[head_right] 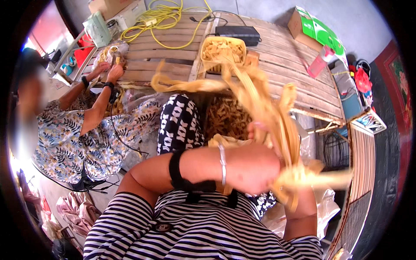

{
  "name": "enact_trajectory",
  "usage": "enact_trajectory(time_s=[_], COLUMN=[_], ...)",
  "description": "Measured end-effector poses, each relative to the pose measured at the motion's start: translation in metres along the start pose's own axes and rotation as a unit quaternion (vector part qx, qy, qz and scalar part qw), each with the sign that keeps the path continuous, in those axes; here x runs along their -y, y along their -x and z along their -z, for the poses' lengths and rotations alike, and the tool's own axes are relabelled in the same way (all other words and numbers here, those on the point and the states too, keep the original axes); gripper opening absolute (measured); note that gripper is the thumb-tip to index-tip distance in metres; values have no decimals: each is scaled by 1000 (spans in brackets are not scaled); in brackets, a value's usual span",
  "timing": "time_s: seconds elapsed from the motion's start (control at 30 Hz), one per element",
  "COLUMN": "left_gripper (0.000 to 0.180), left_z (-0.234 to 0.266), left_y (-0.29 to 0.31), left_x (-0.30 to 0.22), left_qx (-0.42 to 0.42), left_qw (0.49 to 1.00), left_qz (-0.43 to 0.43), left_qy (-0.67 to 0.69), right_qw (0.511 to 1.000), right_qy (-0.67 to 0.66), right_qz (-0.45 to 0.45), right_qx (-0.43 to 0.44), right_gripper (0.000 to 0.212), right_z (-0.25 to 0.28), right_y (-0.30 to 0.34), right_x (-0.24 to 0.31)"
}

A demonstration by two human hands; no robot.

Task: The person processes corn husks by hand at a table, sorting them and gathering them into bundles.

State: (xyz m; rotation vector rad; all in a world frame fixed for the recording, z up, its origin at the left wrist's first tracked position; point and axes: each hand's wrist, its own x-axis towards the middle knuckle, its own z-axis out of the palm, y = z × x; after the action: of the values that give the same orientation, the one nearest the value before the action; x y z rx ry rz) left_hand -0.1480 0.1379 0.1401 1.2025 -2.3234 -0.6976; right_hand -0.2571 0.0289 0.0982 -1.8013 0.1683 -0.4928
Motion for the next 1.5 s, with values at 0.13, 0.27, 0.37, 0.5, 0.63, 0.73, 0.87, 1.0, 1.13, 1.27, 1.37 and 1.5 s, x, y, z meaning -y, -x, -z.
enact_trajectory(time_s=[0.13,0.27,0.37,0.5,0.63,0.73,0.87,1.0,1.13,1.27,1.37,1.5], left_gripper=[15,11,11,29,31,20,19,21,20,21,21,22], left_z=[-59,-77,-82,-44,-49,-70,-88,-70,-47,-20,-17,-32], left_y=[-10,-13,-2,-16,-1,10,15,9,19,42,62,58], left_x=[-14,2,73,150,226,245,261,241,244,236,227,232], left_qx=[125,146,34,66,145,168,200,170,42,-208,-278,-256], left_qw=[977,976,989,963,890,885,890,889,885,881,867,873], left_qz=[-150,-143,14,256,412,410,395,408,435,404,409,415], left_qy=[90,76,141,54,-130,-146,-110,-116,-162,-135,-70,-8], right_qw=[971,970,911,737,705,764,844,895,931,859,919,894], right_qy=[-127,-169,100,-474,-420,-164,-74,64,169,-139,136,236], right_qz=[-192,-174,-374,-404,-446,-532,-373,-309,-293,-490,-330,-299], right_qx=[68,-3,-143,-264,-358,-328,-378,-314,-140,-56,168,238], right_gripper=[46,59,47,31,25,20,29,19,18,31,38,36], right_z=[-16,-8,-58,2,11,8,-8,-11,-24,-48,-88,-96], right_y=[6,34,-8,8,-17,-7,-8,-18,-49,-75,-74,-47], right_x=[-12,-56,-69,-119,-209,-222,-219,-234,-242,-242,-208,-231])
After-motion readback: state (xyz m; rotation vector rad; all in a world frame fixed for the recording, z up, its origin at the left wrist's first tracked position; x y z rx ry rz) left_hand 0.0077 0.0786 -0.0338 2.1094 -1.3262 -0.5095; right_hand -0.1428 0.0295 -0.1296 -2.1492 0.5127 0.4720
